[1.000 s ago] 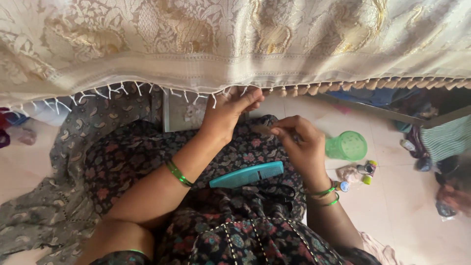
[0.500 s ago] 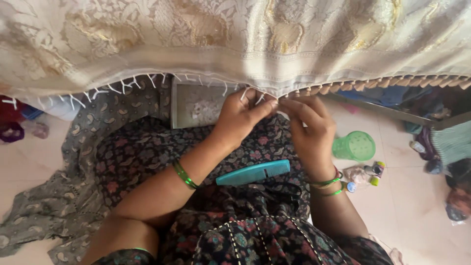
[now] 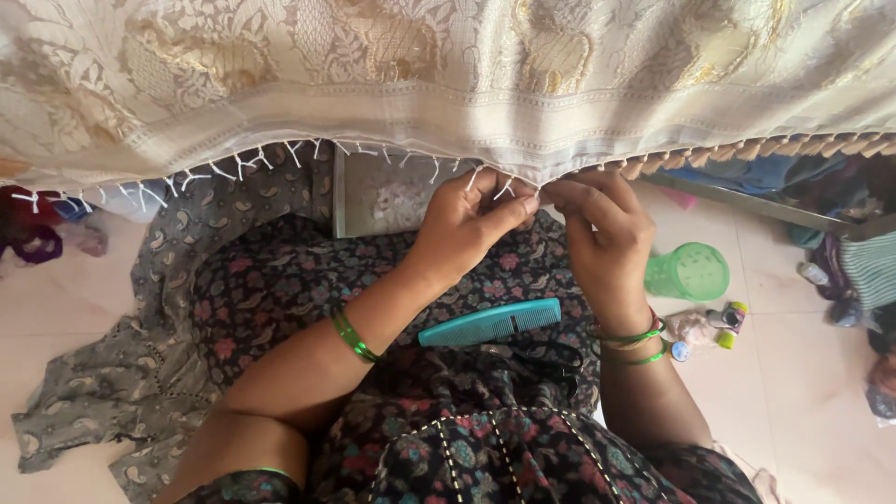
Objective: Trimming and finishing the fringe on a decorated piece of fabric using a comb and scissors.
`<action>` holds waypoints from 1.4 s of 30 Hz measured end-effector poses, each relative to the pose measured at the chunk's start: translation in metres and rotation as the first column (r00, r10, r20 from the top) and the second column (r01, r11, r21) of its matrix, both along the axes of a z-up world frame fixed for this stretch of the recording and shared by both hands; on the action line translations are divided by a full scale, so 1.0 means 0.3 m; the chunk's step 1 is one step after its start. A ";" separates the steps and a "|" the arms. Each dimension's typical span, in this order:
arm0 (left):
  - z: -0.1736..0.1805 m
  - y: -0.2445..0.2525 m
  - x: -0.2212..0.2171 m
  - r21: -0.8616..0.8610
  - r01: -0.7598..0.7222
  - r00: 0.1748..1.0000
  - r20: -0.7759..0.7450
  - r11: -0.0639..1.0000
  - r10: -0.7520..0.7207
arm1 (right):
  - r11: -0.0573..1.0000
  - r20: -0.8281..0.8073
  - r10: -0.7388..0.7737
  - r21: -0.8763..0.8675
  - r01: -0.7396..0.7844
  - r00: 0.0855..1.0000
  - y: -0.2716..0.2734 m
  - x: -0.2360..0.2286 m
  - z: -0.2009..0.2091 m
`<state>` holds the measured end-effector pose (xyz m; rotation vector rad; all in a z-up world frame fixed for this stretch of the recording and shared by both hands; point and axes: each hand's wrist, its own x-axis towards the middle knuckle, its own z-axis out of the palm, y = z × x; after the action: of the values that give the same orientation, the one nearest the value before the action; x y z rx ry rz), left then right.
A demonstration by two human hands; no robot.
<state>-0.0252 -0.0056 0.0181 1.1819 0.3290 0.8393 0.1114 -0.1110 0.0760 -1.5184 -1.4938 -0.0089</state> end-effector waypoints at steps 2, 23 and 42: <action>-0.002 -0.001 -0.004 0.016 0.021 1.000 -0.012 1.000 -0.020 | 0.999 0.064 0.002 0.036 -0.005 0.998 0.001 0.001 0.000; 0.098 0.013 -0.013 0.362 -0.066 0.950 -0.261 0.930 0.169 | 0.965 0.108 -0.059 0.259 0.030 0.992 -0.011 -0.072 0.056; 0.113 0.040 0.031 -0.223 0.458 0.889 0.089 0.861 -0.450 | 0.982 -0.484 0.188 0.085 -0.168 0.855 -0.036 0.022 0.101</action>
<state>-0.0159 0.0065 0.0521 0.9619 0.1071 0.3901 0.1179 -0.1218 0.1065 -1.2230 -1.2011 0.4275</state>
